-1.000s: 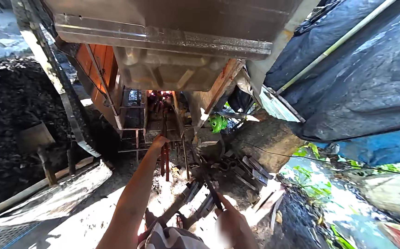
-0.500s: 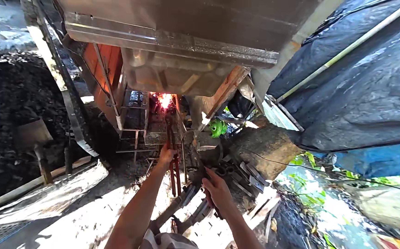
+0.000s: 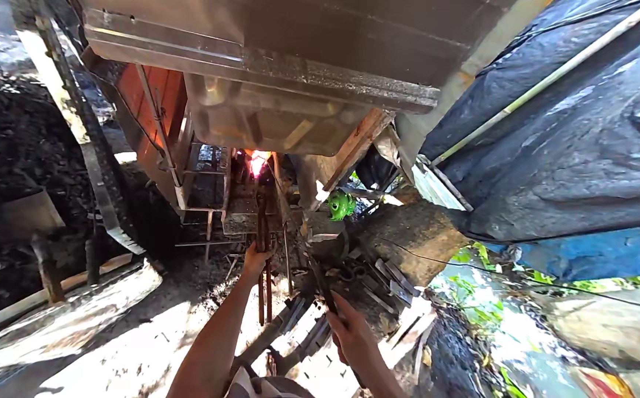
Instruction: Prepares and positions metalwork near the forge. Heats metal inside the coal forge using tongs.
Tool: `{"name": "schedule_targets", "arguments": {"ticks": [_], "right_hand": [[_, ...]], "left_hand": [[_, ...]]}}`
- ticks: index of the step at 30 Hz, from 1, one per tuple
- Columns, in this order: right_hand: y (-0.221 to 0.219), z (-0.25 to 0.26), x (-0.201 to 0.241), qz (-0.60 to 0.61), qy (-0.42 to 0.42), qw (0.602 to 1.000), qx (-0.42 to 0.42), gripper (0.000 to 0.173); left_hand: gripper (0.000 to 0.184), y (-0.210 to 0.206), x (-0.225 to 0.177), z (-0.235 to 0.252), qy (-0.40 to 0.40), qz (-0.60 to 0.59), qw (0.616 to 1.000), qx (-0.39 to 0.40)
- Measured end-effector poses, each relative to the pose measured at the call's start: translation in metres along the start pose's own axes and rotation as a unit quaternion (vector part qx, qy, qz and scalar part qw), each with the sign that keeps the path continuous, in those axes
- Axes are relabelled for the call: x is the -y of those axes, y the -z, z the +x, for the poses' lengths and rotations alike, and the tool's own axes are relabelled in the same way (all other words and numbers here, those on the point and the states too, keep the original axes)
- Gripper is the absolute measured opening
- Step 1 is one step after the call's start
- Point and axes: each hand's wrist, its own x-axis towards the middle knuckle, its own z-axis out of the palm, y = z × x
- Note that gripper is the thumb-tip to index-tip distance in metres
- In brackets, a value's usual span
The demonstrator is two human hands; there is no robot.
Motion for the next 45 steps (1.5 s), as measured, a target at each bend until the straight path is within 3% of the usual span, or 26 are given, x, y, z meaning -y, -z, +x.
{"name": "schedule_targets", "arguments": {"ticks": [5, 12, 17, 20, 25, 30, 32, 34, 37, 38, 40, 42, 45], "right_hand": [[-0.015, 0.039, 0.008, 0.025, 0.009, 1.0, -0.003, 0.054], [0.011, 0.0, 0.002, 0.014, 0.024, 0.999, -0.029, 0.054], [0.023, 0.027, -0.013, 0.046, 0.056, 0.995, -0.066, 0.054], [0.025, 0.089, -0.018, 0.014, 0.061, 0.994, -0.084, 0.055], [0.008, 0.244, -0.019, -0.103, 0.088, 0.986, -0.092, 0.055], [-0.035, 0.366, -0.039, -0.158, 0.107, 0.98, -0.052, 0.061], [-0.049, 0.386, -0.055, -0.078, 0.114, 0.99, -0.023, 0.063], [-0.055, 0.384, -0.072, 0.126, 0.091, 0.988, 0.007, 0.056], [-0.053, 0.356, -0.106, 0.348, -0.015, 0.937, -0.032, 0.057], [-0.06, 0.349, -0.127, 0.329, -0.049, 0.942, -0.054, 0.057], [-0.088, 0.338, -0.175, 0.171, -0.079, 0.981, -0.038, 0.051], [-0.121, 0.336, -0.217, 0.043, -0.069, 0.996, 0.028, 0.047], [-0.146, 0.335, -0.247, -0.052, -0.036, 0.998, 0.022, 0.047]], "left_hand": [[0.054, 0.0, -0.001, 0.004, -0.006, 0.01, 1.0, -0.002], [0.06, -0.005, -0.047, 0.021, 0.017, 0.078, 0.997, -0.02], [0.072, 0.004, -0.041, 0.006, 0.027, 0.098, 0.995, -0.012], [0.072, 0.013, -0.028, -0.04, 0.002, 0.105, 0.994, -0.016], [0.064, 0.02, -0.004, -0.121, -0.011, 0.103, 0.994, -0.039], [0.061, 0.006, -0.013, -0.14, 0.047, 0.103, 0.991, -0.074], [0.064, -0.005, -0.021, -0.13, 0.065, 0.084, 0.991, -0.078], [0.063, -0.014, -0.028, -0.114, 0.069, 0.059, 0.993, -0.069], [0.066, -0.025, -0.038, -0.085, 0.061, 0.033, 0.997, -0.043], [0.066, -0.028, -0.041, -0.075, 0.058, 0.031, 0.997, -0.041], [0.065, -0.032, -0.046, -0.056, 0.062, 0.028, 0.997, -0.044], [0.06, -0.035, -0.05, -0.04, 0.067, 0.019, 0.996, -0.052], [0.06, -0.036, -0.052, -0.021, 0.071, 0.01, 0.996, -0.058]]}}
